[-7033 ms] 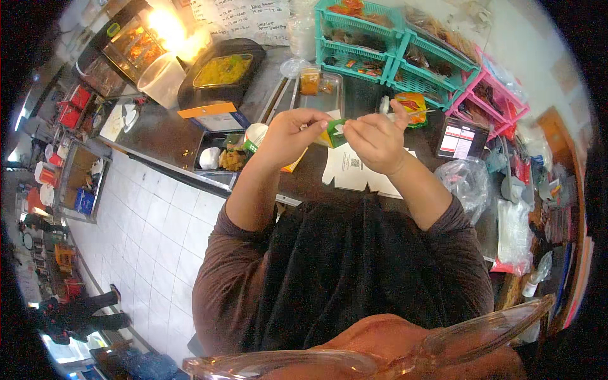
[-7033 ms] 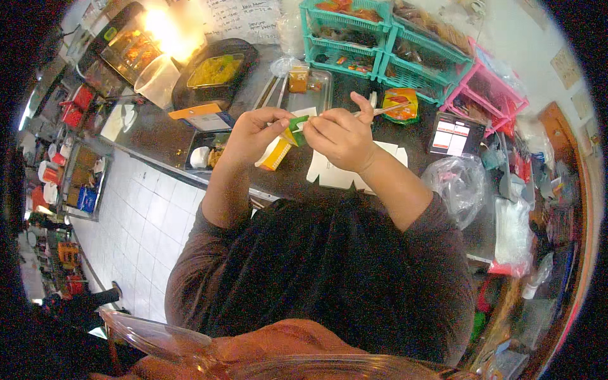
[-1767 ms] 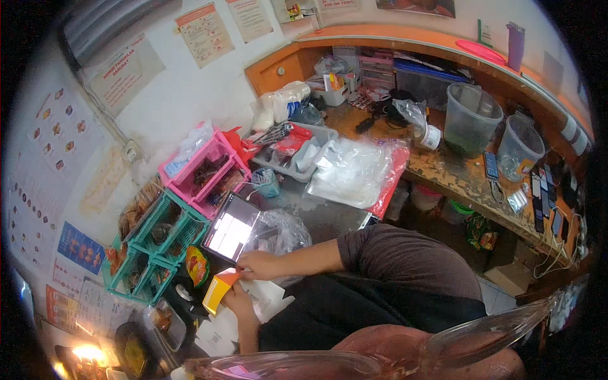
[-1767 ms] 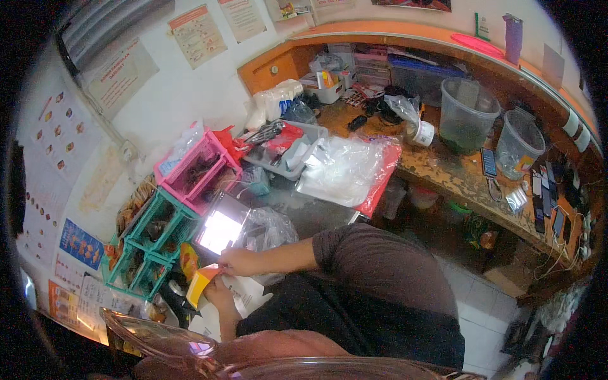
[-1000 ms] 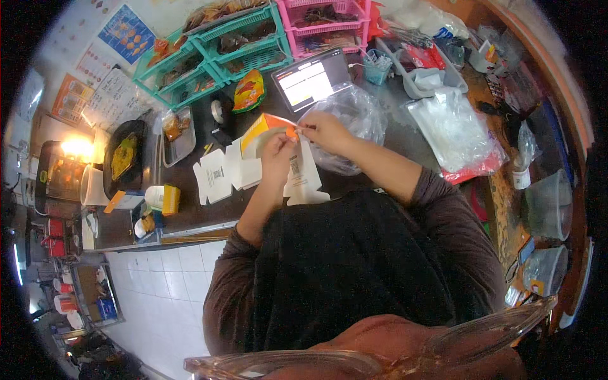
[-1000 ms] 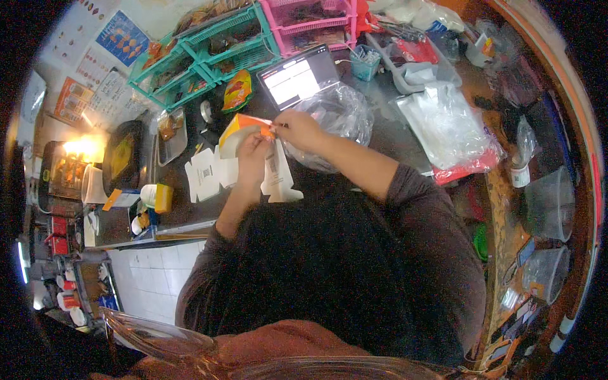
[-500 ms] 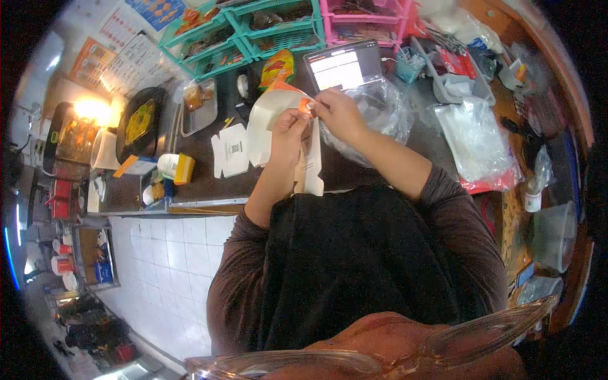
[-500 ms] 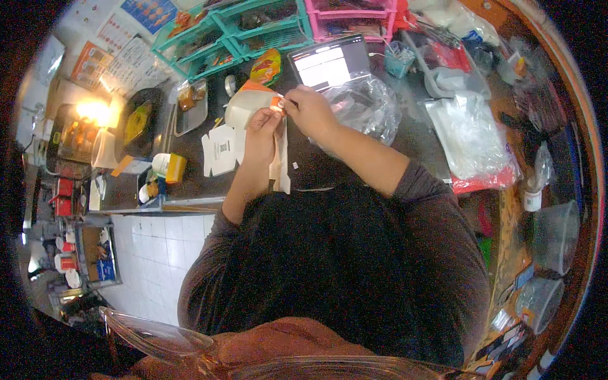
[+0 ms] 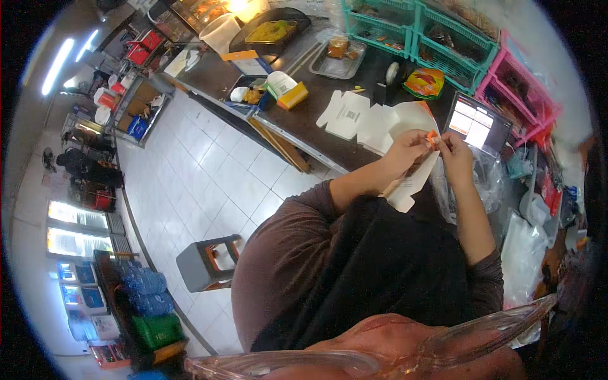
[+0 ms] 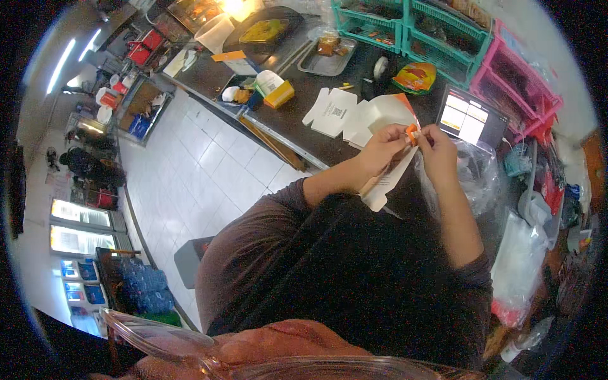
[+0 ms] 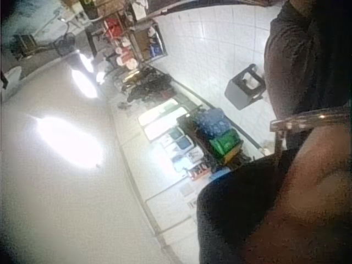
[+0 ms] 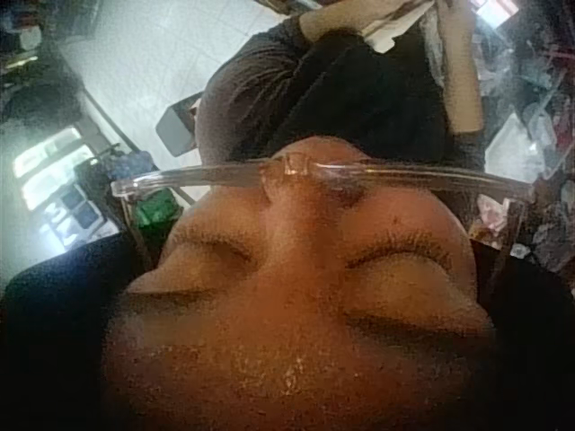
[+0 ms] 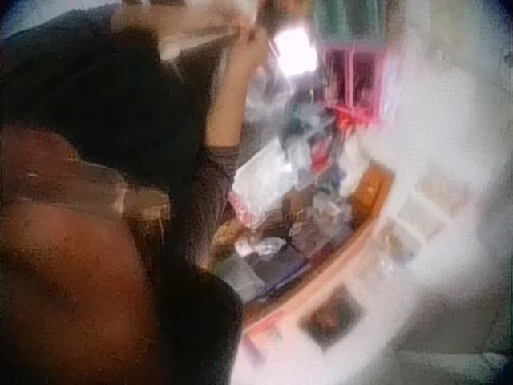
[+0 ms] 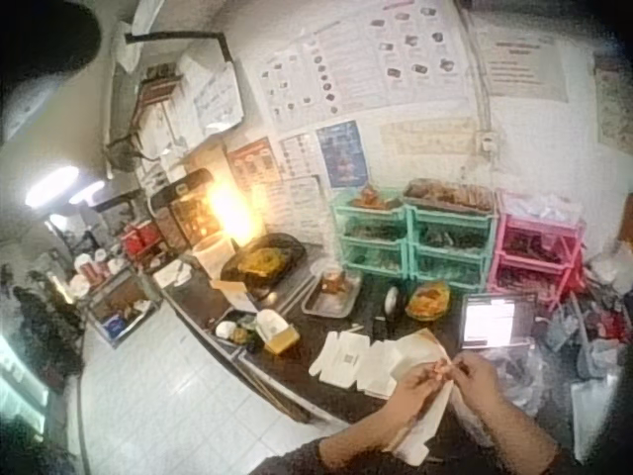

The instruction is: The recorder folds and assembles paper food containers and prepares small condiment packets or utensils to go inside them.

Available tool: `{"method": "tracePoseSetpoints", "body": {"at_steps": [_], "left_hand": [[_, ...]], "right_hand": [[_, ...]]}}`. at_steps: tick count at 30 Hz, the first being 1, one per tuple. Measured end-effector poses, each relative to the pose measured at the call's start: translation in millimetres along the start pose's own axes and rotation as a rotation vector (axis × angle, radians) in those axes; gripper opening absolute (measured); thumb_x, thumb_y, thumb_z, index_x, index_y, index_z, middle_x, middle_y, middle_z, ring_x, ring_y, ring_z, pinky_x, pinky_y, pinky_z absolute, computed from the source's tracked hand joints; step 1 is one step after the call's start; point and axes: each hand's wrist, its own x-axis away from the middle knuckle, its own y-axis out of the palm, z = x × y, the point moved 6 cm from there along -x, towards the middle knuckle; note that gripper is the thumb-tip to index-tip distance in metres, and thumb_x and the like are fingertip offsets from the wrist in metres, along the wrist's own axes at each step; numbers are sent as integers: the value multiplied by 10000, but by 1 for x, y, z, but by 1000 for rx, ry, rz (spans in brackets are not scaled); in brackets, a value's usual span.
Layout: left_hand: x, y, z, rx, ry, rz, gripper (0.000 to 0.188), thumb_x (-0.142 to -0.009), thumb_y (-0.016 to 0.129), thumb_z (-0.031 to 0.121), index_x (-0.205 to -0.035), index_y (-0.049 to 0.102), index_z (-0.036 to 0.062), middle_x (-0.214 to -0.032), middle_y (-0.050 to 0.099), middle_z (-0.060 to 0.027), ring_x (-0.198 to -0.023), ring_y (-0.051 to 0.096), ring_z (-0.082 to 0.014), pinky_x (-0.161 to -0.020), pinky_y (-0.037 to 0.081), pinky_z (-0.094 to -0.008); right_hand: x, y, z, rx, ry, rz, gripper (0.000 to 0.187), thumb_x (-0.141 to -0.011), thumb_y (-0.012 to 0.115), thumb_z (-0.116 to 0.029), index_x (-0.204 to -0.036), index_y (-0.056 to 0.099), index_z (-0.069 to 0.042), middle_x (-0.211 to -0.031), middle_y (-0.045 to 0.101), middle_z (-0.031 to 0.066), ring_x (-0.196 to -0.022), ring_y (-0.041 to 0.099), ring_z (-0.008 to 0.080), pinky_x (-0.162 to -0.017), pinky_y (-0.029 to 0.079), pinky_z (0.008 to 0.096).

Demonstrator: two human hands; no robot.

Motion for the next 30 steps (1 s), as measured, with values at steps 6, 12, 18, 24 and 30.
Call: {"method": "tracePoseSetpoints", "body": {"at_steps": [6, 12, 18, 24, 30], "left_hand": [[0, -3, -5, 72, 15, 10, 144, -836, 534, 77, -979, 531, 56, -837, 535, 4, -684, 476, -48, -581, 385, -181], [19, 10, 10, 78, -74, 118, 144, -837, 505, 52, -980, 526, 49, -890, 552, -22, -780, 510, -88, -700, 427, -229], [12, 0, 4, -200, 43, 152, 209, -816, 558, 127, -974, 544, -10, -873, 565, -36, -759, 499, -80, -665, 414, -215], [15, 9, 3, -142, -112, 189, 94, -856, 519, 134, -901, 539, 55, -790, 548, 2, -662, 490, -53, -601, 402, -193], [15, 13, -8, 73, -165, 153, 66, -855, 516, 124, -885, 528, 67, -784, 545, 4, -649, 487, -56, -590, 400, -200]], "right_hand": [[4, 3, -5, 128, -187, 29, 125, -779, 603, -135, -797, 584, -14, -721, 544, 102, -660, 536, 212, -596, 416, 289], [16, 2, -20, 202, -364, 111, 142, -787, 584, -149, -816, 600, -11, -791, 567, 141, -744, 562, 297, -641, 439, 347], [8, 2, -8, 96, -180, 85, 200, -811, 535, -202, -858, 597, -18, -801, 543, 148, -764, 547, 302, -667, 434, 349], [6, 5, 16, -36, -74, 101, 223, -816, 512, -210, -851, 579, -1, -823, 534, 174, -808, 531, 318, -707, 421, 368], [14, 2, 11, -36, -49, 168, 174, -795, 535, -167, -843, 574, -4, -822, 530, 186, -801, 522, 340, -712, 415, 391]]}}
